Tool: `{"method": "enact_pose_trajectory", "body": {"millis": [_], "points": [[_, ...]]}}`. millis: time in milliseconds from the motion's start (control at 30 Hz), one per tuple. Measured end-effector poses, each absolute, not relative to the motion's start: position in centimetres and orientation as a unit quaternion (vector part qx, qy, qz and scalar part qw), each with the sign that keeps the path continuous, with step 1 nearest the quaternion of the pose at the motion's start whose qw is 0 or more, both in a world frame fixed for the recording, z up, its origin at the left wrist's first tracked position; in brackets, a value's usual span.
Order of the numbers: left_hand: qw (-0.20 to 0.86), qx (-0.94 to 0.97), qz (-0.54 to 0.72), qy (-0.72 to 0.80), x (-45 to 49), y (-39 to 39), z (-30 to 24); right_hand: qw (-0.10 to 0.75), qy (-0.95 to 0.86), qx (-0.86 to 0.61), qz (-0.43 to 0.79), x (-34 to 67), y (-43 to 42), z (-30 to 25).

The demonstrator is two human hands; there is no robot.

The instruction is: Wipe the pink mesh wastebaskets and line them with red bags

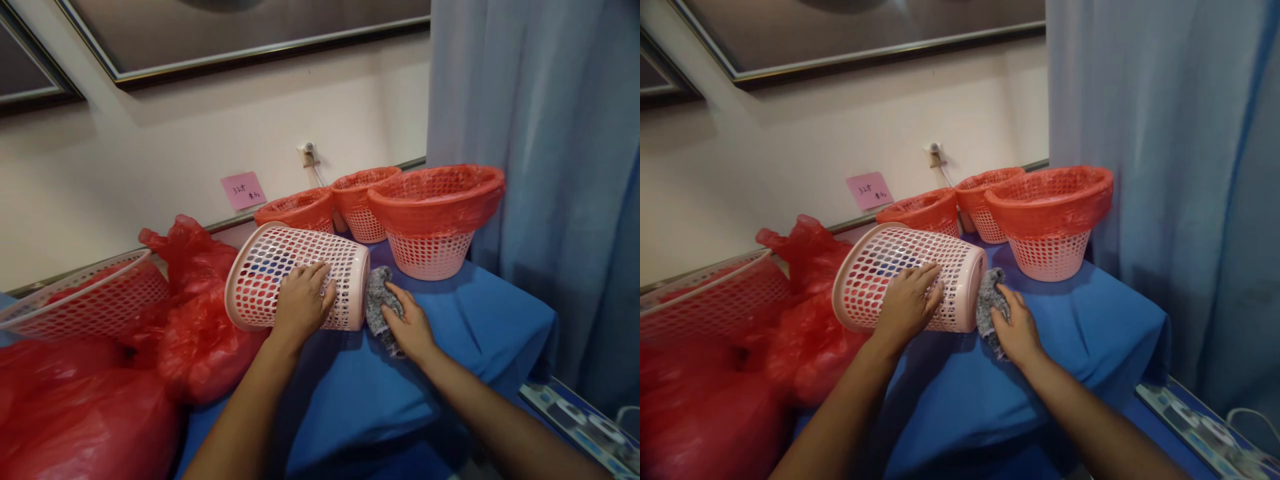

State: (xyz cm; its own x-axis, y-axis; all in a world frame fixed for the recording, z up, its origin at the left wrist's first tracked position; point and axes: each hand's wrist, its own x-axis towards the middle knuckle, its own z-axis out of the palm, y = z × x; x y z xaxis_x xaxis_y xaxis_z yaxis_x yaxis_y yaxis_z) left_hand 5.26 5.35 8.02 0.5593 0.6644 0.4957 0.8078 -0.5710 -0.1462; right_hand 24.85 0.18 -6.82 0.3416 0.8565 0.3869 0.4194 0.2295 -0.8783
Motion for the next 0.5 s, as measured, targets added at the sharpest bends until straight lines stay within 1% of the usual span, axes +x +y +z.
{"method": "enact_pose_trajectory", "body": {"millis": [33,100,167,200,267,400,500], "points": [[0.183,-0.863,-0.197,-0.428,5.2,5.3,8.0,0.553,-0.555,-0.592,0.192,24.4,0.1,-7.0],[0.185,-0.861,-0.201,-0.429,5.2,5.3,8.0,0.483,-0.598,-0.606,0.203,23.9,-0.3,-7.5],[0.185,-0.86,-0.206,-0.429,5.2,5.3,7.9,0.417,-0.628,-0.615,0.23,24.3,-0.5,-7.7],[0.186,-0.859,-0.208,-0.429,5.2,5.2,7.9,0.402,-0.633,-0.613,0.25,24.9,-0.3,-7.6],[0.187,-0.858,-0.209,-0.431,5.2,5.2,7.8,0.415,-0.618,-0.607,0.278,26.2,0.7,-7.2],[0.185,-0.857,-0.21,-0.433,5.2,5.1,7.8,0.496,-0.549,-0.615,0.272,27.2,3.3,-6.3],[0.185,-0.855,-0.212,-0.437,5.1,5.2,7.8,0.48,-0.568,-0.604,0.288,26.0,3.4,-6.4]]}}
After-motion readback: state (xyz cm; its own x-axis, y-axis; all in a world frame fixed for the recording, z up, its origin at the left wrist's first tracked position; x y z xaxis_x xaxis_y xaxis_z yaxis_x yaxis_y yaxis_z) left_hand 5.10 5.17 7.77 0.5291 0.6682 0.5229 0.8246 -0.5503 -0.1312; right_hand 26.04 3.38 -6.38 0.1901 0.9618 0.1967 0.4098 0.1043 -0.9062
